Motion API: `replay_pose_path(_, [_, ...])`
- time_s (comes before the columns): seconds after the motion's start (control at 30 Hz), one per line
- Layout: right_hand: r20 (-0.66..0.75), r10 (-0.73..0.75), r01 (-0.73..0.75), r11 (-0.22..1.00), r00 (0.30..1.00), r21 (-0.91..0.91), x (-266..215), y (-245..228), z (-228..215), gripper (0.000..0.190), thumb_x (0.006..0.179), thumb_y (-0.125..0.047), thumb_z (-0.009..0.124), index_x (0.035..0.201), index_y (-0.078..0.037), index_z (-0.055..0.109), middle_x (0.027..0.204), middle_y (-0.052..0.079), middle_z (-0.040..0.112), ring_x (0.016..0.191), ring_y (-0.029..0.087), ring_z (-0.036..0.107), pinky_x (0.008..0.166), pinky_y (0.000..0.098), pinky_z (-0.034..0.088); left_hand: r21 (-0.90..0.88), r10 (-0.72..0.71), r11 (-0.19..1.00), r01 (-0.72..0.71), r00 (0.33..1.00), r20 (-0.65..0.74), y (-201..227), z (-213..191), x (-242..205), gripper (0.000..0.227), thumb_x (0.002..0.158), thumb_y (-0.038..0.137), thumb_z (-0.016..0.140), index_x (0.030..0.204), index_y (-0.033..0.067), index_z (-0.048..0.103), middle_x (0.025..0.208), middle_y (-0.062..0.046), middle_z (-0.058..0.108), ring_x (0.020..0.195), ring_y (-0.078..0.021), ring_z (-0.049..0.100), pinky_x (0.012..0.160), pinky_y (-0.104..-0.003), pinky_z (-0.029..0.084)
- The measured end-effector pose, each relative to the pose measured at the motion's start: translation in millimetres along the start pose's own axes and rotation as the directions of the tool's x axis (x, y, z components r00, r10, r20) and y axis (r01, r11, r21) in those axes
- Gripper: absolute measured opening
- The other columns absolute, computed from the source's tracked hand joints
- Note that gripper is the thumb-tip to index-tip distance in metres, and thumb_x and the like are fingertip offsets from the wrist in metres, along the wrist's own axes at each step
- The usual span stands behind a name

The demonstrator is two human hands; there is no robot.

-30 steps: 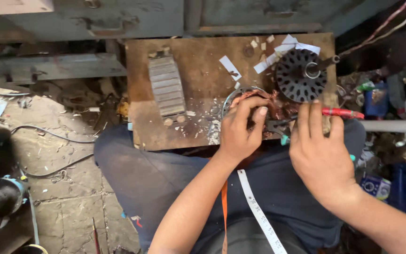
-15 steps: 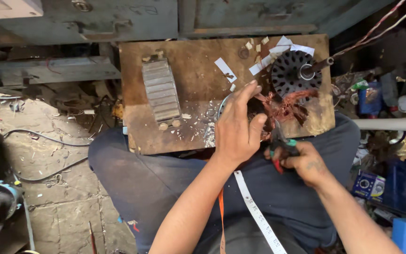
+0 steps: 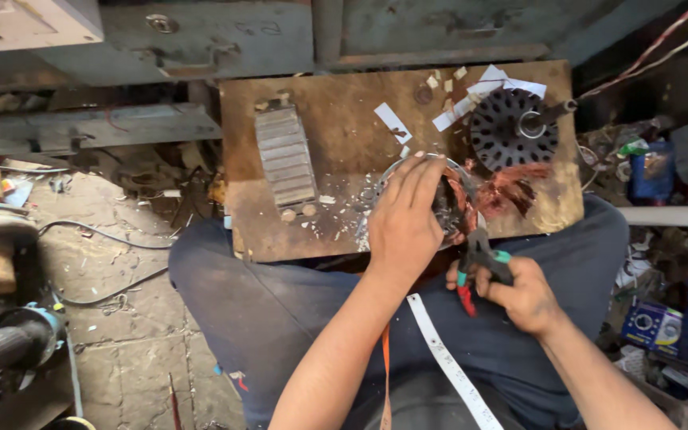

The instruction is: The person uses pliers to pull and cut copper windings from a motor stator core. They repeatedly rotate the stator and extract wire bundles, placing the removed copper on the workbench.

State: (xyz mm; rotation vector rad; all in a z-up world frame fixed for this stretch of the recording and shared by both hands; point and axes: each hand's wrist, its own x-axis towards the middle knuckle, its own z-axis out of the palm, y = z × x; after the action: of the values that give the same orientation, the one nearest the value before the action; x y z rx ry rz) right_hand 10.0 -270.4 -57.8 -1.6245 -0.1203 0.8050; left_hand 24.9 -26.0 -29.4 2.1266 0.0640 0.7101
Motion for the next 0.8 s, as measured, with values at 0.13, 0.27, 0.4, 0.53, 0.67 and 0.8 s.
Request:
replay_pose_path(0.13, [0.073,-0.056,0.061,0.995,0.996,-0.076,-0.5,-11.2,5.2,0.014,0.081,0.008,0.057,0.071,-0.001,0.056,0.109,0.021,0.077,0.106,0.029,0.074,0.097,0.0413,0.056,-0.049,-0.008,0.999,0.009,1.0,0.015,-6.6,-8.9,-2.5,0.052,0.086,-0.007,0.057,0.135,0.0066,0.059,0.133,-0.012,0.064,0.133,-0.0318,0.058,0.112,-0.042,0.05])
replay_pose_path(0.27, [-0.042,0.101,-0.108,0.86,0.994,-0.499,2.7,-43.8,5.5,0.017,0.072,0.006,0.057,0.08,-0.002,0.069,0.11,0.013,0.079,0.09,0.028,0.075,0.082,0.0399,0.058,-0.019,-0.084,0.996,0.084,0.996,0.03,-14.9,-16.3,3.0,0.05,0.085,0.0,0.064,0.134,0.0041,0.058,0.134,-0.017,0.06,0.131,-0.0395,0.052,0.11,-0.05,0.042])
replay_pose_path(0.4, [0.056,-0.293,0.146,0.292,0.954,-0.945,-10.1,-99.5,23.9,0.042,0.063,-0.004,0.063,0.103,-0.003,0.074,0.125,0.016,0.071,0.114,0.031,0.066,0.098,0.0433,0.048,-0.128,-0.205,0.967,0.221,0.97,0.127,-16.7,-11.2,5.2,0.047,0.087,-0.003,0.061,0.132,0.009,0.06,0.137,-0.014,0.06,0.127,-0.0367,0.056,0.11,-0.046,0.044])
replay_pose_path(0.53, [0.019,-0.426,-0.158,-0.376,0.904,-0.913,-20.2,-139.0,68.6,0.048,0.063,-0.011,0.065,0.108,-0.003,0.074,0.138,0.017,0.066,0.129,0.03,0.059,0.111,0.0548,0.038,-0.196,-0.275,0.936,0.292,0.955,0.111,-12.5,-3.6,5.1,0.048,0.087,-0.009,0.056,0.128,0.0119,0.067,0.135,-0.009,0.063,0.128,-0.0346,0.057,0.11,-0.043,0.046])
replay_pose_path(0.67, [-0.011,-0.324,-0.236,-0.665,0.946,-0.709,-30.4,-143.1,93.7,0.03,0.081,-0.02,0.062,0.103,-0.005,0.074,0.129,0.014,0.068,0.126,0.029,0.062,0.11,0.0589,0.038,-0.143,-0.259,0.953,0.266,0.963,0.07,-3.8,3.1,-0.3,0.051,0.079,-0.012,0.055,0.122,0.0108,0.068,0.134,-0.009,0.063,0.129,-0.034,0.057,0.112,-0.044,0.044])
replay_pose_path(0.8, [-0.147,-0.142,-0.195,-0.433,0.979,-0.88,-8.3,-117.9,66.3,0.024,0.081,-0.016,0.06,0.098,-0.006,0.073,0.113,0.013,0.071,0.109,0.029,0.067,0.1,0.0461,0.046,-0.114,-0.278,0.953,0.282,0.959,0.05,-1.5,4.7,3.8,0.05,0.077,-0.012,0.056,0.12,0.0111,0.069,0.129,-0.008,0.066,0.13,-0.0326,0.057,0.111,-0.044,0.044])
